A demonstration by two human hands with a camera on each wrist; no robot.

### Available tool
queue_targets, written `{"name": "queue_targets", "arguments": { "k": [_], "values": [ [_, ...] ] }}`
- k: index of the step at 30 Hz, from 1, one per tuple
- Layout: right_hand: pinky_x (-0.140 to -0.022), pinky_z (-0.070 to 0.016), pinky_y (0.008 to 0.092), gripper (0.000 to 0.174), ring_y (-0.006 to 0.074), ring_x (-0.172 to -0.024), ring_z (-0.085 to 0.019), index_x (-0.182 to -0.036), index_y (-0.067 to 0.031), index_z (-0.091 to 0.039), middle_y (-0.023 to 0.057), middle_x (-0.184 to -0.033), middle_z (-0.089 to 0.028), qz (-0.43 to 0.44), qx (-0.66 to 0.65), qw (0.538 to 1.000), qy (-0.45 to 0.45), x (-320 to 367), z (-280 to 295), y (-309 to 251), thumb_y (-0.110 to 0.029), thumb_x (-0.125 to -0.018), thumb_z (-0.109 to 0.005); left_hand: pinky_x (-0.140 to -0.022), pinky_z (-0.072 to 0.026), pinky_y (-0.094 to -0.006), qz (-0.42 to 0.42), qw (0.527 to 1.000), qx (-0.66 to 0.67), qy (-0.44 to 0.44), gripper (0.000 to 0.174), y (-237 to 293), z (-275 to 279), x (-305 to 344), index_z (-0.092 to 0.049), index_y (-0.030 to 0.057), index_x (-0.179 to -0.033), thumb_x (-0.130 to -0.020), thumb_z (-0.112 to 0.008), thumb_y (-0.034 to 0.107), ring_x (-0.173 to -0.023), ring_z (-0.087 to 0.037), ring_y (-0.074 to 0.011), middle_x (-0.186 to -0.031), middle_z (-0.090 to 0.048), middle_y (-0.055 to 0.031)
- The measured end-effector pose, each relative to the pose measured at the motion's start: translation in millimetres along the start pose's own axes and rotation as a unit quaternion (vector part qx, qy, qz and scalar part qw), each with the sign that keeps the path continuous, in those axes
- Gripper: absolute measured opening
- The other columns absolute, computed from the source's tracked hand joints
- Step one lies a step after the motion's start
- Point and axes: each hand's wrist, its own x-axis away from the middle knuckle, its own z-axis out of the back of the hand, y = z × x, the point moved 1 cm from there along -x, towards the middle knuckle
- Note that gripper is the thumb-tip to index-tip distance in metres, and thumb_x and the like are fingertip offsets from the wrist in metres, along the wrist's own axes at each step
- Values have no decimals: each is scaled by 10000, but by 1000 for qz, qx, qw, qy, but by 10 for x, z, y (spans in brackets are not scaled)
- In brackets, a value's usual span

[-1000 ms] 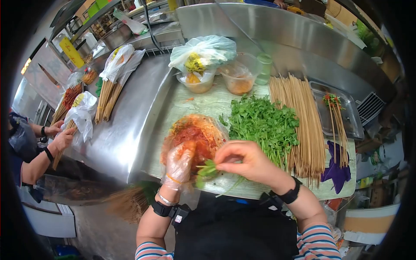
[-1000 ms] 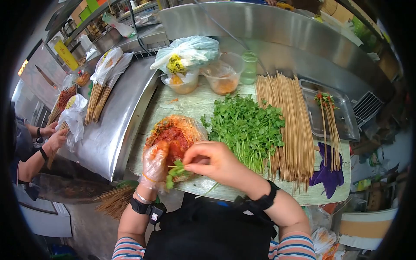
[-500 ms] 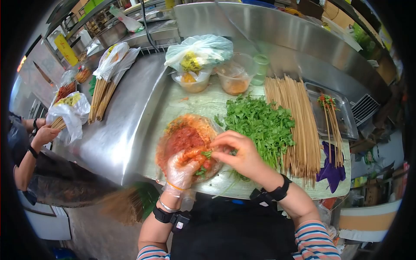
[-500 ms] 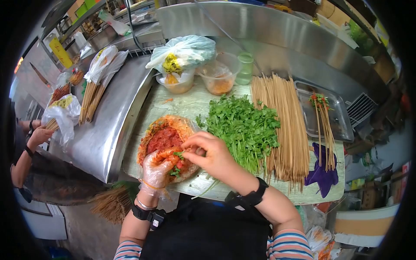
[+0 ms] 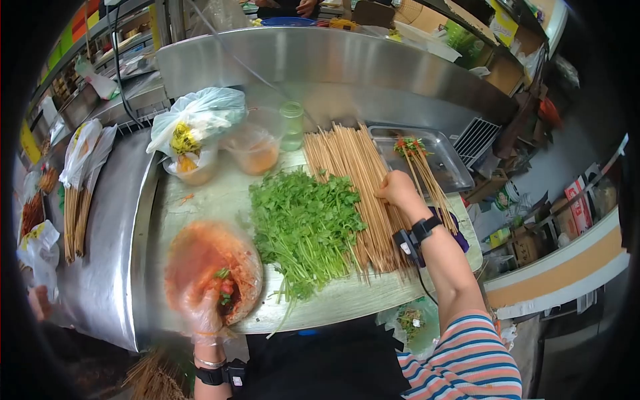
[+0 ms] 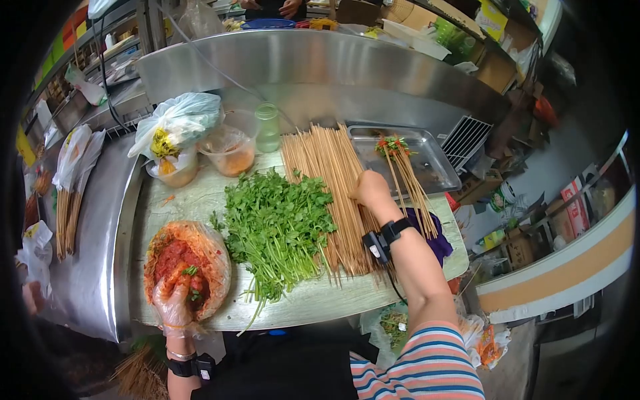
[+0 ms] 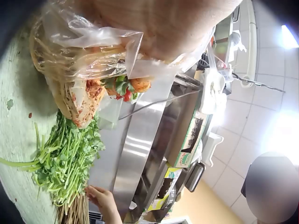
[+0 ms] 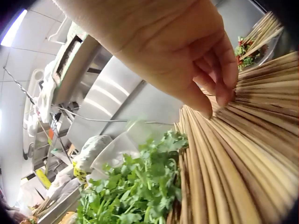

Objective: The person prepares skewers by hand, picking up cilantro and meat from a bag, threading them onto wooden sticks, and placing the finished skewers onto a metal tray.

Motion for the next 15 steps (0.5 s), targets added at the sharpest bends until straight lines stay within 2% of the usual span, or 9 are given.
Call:
{"name": "queue_targets", "arguments": {
  "k": [2, 4, 7, 8, 11, 13, 15],
  "values": [
    [-536, -513, 303, 177, 190, -529, -631, -755, 19, -680, 123, -646, -665, -62, -128, 987, -71, 3, 84, 4, -148, -723, -727, -749, -511, -274, -1, 1000, 5, -3, 237, -15, 19, 0, -634, -45, -1047, -813, -601, -33, -832, -625, -155, -974, -661, -83],
    [-485, -495, 297, 152, 165, -483, -604, -729, 12, -671, 102, -617, -656, -92, -198, 972, -86, -25, 56, 100, -134, -738, -709, -748, -511, -273, 5, 1000, 29, -11, 235, -30, 23, -4, -633, -44, -1047, -815, -605, -32, -834, -624, -155, -973, -661, -84],
    [-449, -479, 292, 138, 146, -464, -591, -712, 4, -659, 82, -591, -647, -119, -249, 958, -83, 0, 64, 174, -123, -754, -694, -678, -500, -280, -21, 1000, 8, -2, 306, -32, 2, -16, -553, -116, -1135, -839, -552, -38, -701, -598, -180, -886, -648, -151],
    [-444, -476, 291, 136, 143, -466, -591, -710, 1, -655, 77, -586, -644, -125, -258, 955, -79, 17, 69, 185, -121, -759, -692, -680, -500, -280, -16, 1000, 10, 1, 304, -31, -5, -10, -555, -115, -1133, -840, -555, -35, -704, -598, -180, -885, -647, -150],
    [-456, -495, 277, 115, 142, -487, -599, -782, 17, -644, 79, -620, -645, -113, -281, 950, -81, 16, 48, 230, -84, -758, -693, -711, -501, -278, -10, 1000, 16, 1, 276, -27, 8, -13, -585, -88, -1106, -838, -580, -23, -755, -607, -170, -915, -653, -127],
    [-475, -511, 259, 132, 142, -516, -609, -836, 27, -635, 77, -656, -645, -88, -374, 919, -83, 63, 105, 241, -56, -753, -695, -764, -505, -274, -11, 1000, 18, -7, 232, -74, 71, -24, -636, -39, -1060, -831, -620, -10, -846, -621, -149, -980, -664, -84],
    [-513, -535, 234, 195, 140, -578, -627, -912, 38, -608, 75, -726, -643, -71, -424, 897, -100, 132, 220, 220, -9, -748, -701, -762, -504, -273, -35, 999, -28, 25, 233, -110, 78, -28, -636, -37, -1063, -833, -625, -1, -847, -620, -146, -985, -665, -85]
  ]
}}
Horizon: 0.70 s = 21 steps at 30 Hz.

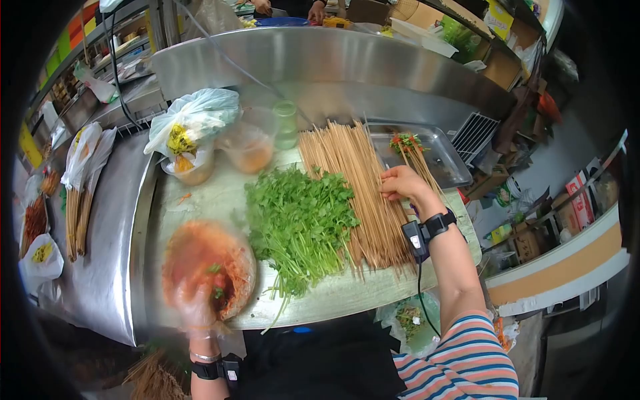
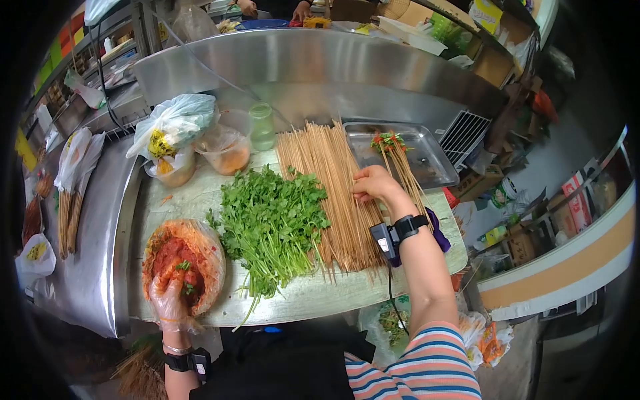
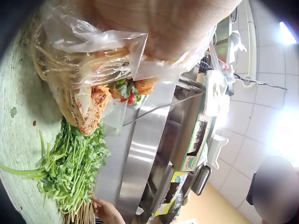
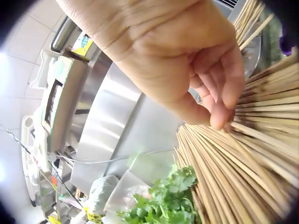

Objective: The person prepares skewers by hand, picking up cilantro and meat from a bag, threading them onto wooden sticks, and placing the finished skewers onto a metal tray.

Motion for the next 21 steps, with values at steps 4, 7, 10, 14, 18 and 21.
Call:
{"name": "queue_targets", "arguments": {
  "k": [4, 7, 10, 14, 18, 21],
  "values": [
    [-496, -506, 227, 122, 99, -553, -598, -882, -24, -592, 45, -726, -639, -29, -15, 995, -95, 172, 81, -160, -74, -810, -677, -766, -503, -277, 15, 999, 25, -31, 232, 39, -11, -2, -639, -36, -1061, -836, -634, 18, -847, -617, -143, -1001, -663, -91],
    [-456, -455, 219, 94, 80, -511, -555, -840, -61, -577, 29, -713, -632, 79, 16, 995, -64, 427, 83, -368, -131, -851, -638, -767, -509, -288, 7, 999, 11, -34, 240, 19, 22, -16, -631, -35, -1072, -839, -632, 24, -839, -622, -149, -1022, -656, -92],
    [-500, -455, 219, 142, 90, -519, -552, -896, -69, -545, 37, -722, -625, 146, -57, 985, -68, 820, -51, -680, -209, -903, -570, -707, -488, -265, -18, 999, 46, -3, 279, 36, -28, -24, -601, -81, -1098, -843, -581, 28, -766, -605, -167, -948, -649, -118],
    [-598, -501, 232, 183, 122, -621, -610, -1012, -53, -514, 68, -803, -629, 215, -245, 940, -98, 1089, -589, -729, -223, -945, -506, -757, -515, -293, 12, 986, 164, -21, 330, 127, -60, 3, -559, -61, -1148, -839, -603, 46, -808, -612, -179, -984, -633, -112],
    [-656, -532, 265, 178, 145, -725, -633, -1044, -49, -503, 100, -896, -624, 219, -353, 897, -150, 1287, -1400, -580, -206, -962, -490, -816, -550, -336, 53, 954, 296, -14, 316, 86, -187, 48, -528, -8, -1186, -875, -548, 43, -929, -639, -216, -1097, -620, -118],
    [-666, -539, 277, 166, 152, -734, -633, -1043, -46, -506, 107, -909, -621, 217, -386, 880, -173, 1427, -1905, -466, -188, -956, -504, -834, -545, -347, 63, 942, 329, 14, 337, 155, -301, 95, -514, -17, -1212, -881, -533, 42, -959, -638, -233, -1112, -620, -132]
  ]
}}
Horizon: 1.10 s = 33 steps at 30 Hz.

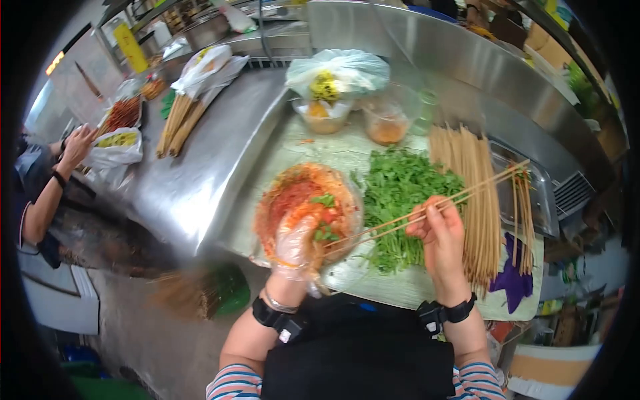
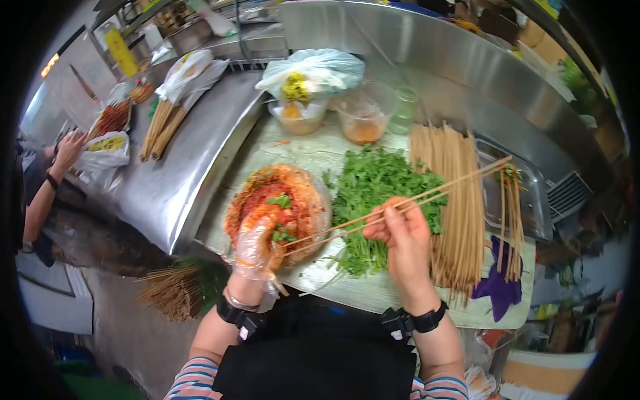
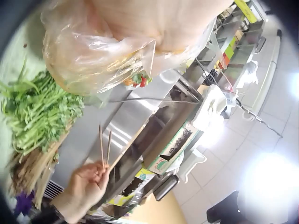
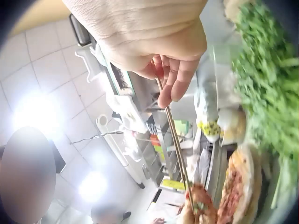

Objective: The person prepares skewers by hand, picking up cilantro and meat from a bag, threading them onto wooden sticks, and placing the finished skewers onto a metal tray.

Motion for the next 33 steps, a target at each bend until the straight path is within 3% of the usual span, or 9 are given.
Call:
{"name": "queue_targets", "arguments": {
  "k": [4, 7, 10, 14, 16, 25, 28, 31, 33],
  "values": [
    [-683, -539, 278, 160, 163, -737, -637, -1038, -30, -525, 104, -915, -625, -60, -32, 996, -56, 200, -283, 219, -165, -955, -504, -854, -517, -357, 20, 1000, -12, 5, 330, 137, -85, 71, -521, -18, -1196, -868, -548, 10, -967, -614, -220, -1084, -614, -107],
    [-701, -535, 283, 161, 176, -763, -652, -1024, -17, -551, 104, -901, -636, -130, -10, 978, -166, 248, -282, 306, -153, -951, -504, -831, -509, -325, 13, 989, -148, -23, 294, 155, -33, 89, -564, -45, -1149, -860, -538, 1, -927, -618, -188, -1066, -632, -97],
    [-718, -531, 289, 187, 189, -775, -665, -1020, -8, -570, 100, -881, -643, -165, 3, 965, -202, 235, -387, 123, -161, -961, -480, -763, -515, -282, 6, 973, -232, -17, 261, 159, -102, 125, -618, -59, -1078, -833, -529, -33, -855, -622, -157, -1012, -650, -100],
    [-644, -546, 274, 282, 204, -724, -674, -986, -5, -549, 113, -856, -643, -49, -40, 991, -121, -40, -255, -98, -250, -996, -408, -734, -511, -252, 18, 944, -329, -17, 238, 241, -93, 189, -637, -66, -1040, -821, -545, -48, -823, -625, -141, -973, -663, -105],
    [-604, -547, 265, 284, 202, -687, -670, -972, -16, -541, 115, -824, -641, -62, -60, 993, -83, -133, -225, -22, -270, -993, -415, -715, -495, -228, -3, 930, -365, -41, 232, 229, -92, 206, -650, -45, -1054, -839, -563, -51, -823, -605, -109, -932, -665, -66],
    [-565, -535, 250, 276, 189, -626, -662, -947, -21, -551, 100, -775, -643, -103, -46, 991, -72, -149, -167, 86, -274, -982, -446, -741, -495, -240, -8, 925, -376, -51, 247, 250, -161, 238, -636, -60, -1058, -821, -574, -87, -814, -606, -110, -927, -663, -71],
    [-564, -533, 245, 272, 180, -630, -662, -947, -20, -551, 94, -771, -644, -113, -17, 989, -89, -144, -156, 49, -272, -980, -451, -763, -495, -247, 24, 932, -356, -59, 299, 250, -205, 242, -600, -63, -1117, -823, -561, -92, -836, -612, -124, -966, -660, -86],
    [-569, -532, 239, 277, 173, -640, -663, -944, -21, -551, 89, -774, -644, -106, 17, 990, -92, -135, -164, 8, -274, -983, -446, -775, -509, -279, -16, 953, -299, -51, 339, 194, -211, 220, -555, -86, -1163, -825, -558, -72, -901, -627, -180, -1047, -645, -133],
    [-575, -530, 234, 280, 171, -649, -664, -943, -19, -551, 89, -778, -642, -102, 23, 990, -90, -123, -170, 6, -274, -985, -443, -776, -501, -260, 28, 955, -291, -53, 327, 187, -106, 191, -563, -75, -1159, -833, -559, -63, -883, -624, -166, -1037, -648, -129]
  ]
}}
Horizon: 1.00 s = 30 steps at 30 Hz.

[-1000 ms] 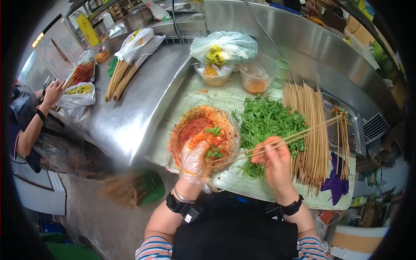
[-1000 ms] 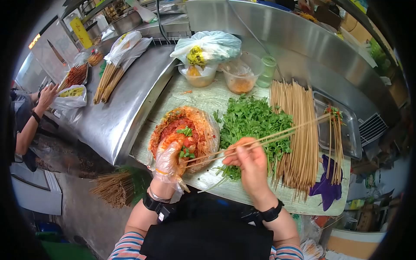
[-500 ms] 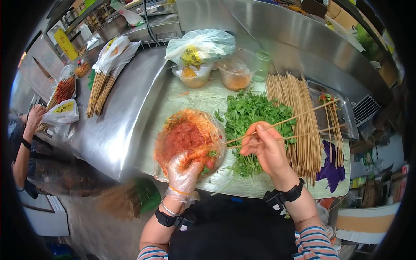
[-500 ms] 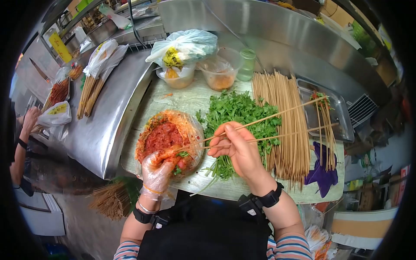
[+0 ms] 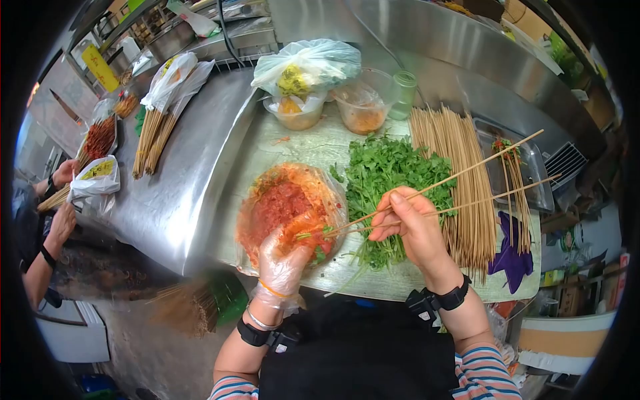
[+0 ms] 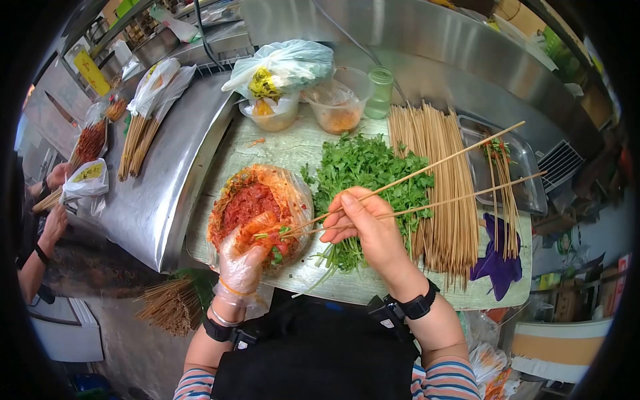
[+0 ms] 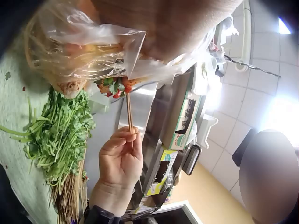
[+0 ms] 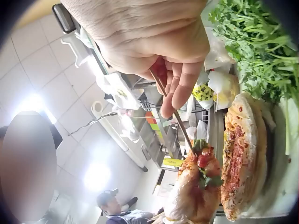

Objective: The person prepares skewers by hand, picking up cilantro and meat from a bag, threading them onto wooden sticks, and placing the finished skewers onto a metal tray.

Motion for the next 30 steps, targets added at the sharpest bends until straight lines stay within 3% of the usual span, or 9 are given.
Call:
{"name": "queue_targets", "arguments": {
  "k": [1, 4, 10, 13, 16, 19, 23, 28, 30],
  "values": [
    [-578, -530, 232, 282, 170, -654, -664, -942, -18, -551, 89, -781, -642, 2, 3, 1000, 2, 6, -5, 2, -273, -987, -441, -776, -497, -251, 21, 1000, 5, -7, 321, -12, 23, -5, -568, -69, -1157, -836, -559, -59, -873, -623, -159, -1032, -650, -127],
    [-595, -527, 231, 291, 164, -668, -663, -943, -14, -551, 87, -791, -640, 9, -5, 1000, 14, 20, -7, 48, -277, -990, -434, -746, -500, -261, 12, 977, 214, -16, 315, 23, -27, 6, -563, -89, -1151, -839, -569, -48, -840, -627, -172, -1015, -651, -133],
    [-634, -525, 247, 283, 156, -695, -657, -944, -1, -564, 80, -799, -635, 26, 79, 996, -20, 37, -65, 12, -249, -993, -438, -710, -502, -295, 71, 994, 79, -39, 322, -13, 10, -20, -552, -110, -1157, -853, -587, -12, -787, -625, -196, -963, -647, -150],
    [-642, -527, 253, 277, 161, -702, -656, -944, 6, -568, 83, -806, -632, 35, 77, 996, -36, 0, -50, -21, -235, -993, -439, -706, -503, -295, 99, 990, 92, -46, 325, 7, 0, -22, -542, -118, -1166, -881, -572, 36, -801, -620, -199, -964, -638, -156],
    [-652, -533, 261, 277, 171, -704, -658, -946, 8, -566, 88, -816, -630, 36, 59, 996, -61, -49, -8, -25, -233, -992, -439, -702, -504, -297, 137, 958, 245, -66, 349, 76, 10, -23, -532, -126, -1171, -905, -559, 98, -831, -616, -213, -979, -629, -162],
    [-665, -541, 272, 277, 180, -708, -660, -945, 12, -564, 93, -821, -629, 50, 42, 995, -78, -108, 20, 20, -231, -992, -439, -712, -513, -314, 134, 965, 223, -44, 390, 8, 42, -33, -518, -132, -1180, -917, -552, 154, -859, -610, -237, -1018, -615, -182],
    [-661, -548, 280, 277, 191, -712, -662, -944, 12, -562, 102, -820, -631, 55, 19, 995, -80, -138, 39, 41, -233, -991, -440, -738, -535, -330, 133, 947, 280, -82, 379, 1, 75, -32, -504, -115, -1195, -901, -570, 115, -886, -616, -248, -1062, -606, -181],
    [-647, -558, 305, 292, 206, -715, -661, -934, 29, -559, 122, -821, -621, 145, -28, 989, 4, 41, 9, 35, -226, -993, -430, -750, -556, -331, 89, 947, 309, 7, 356, -18, 94, -93, -498, -72, -1216, -894, -569, 60, -912, -624, -236, -1104, -600, -164],
    [-647, -561, 309, 289, 212, -721, -660, -932, 40, -561, 132, -836, -610, 174, 14, 984, -25, 132, -119, 87, -210, -992, -427, -725, -550, -323, 82, 945, 313, 39, 314, -1, 33, -100, -523, -60, -1184, -898, -572, 62, -893, -621, -227, -1089, -607, -146]
  ]
}}
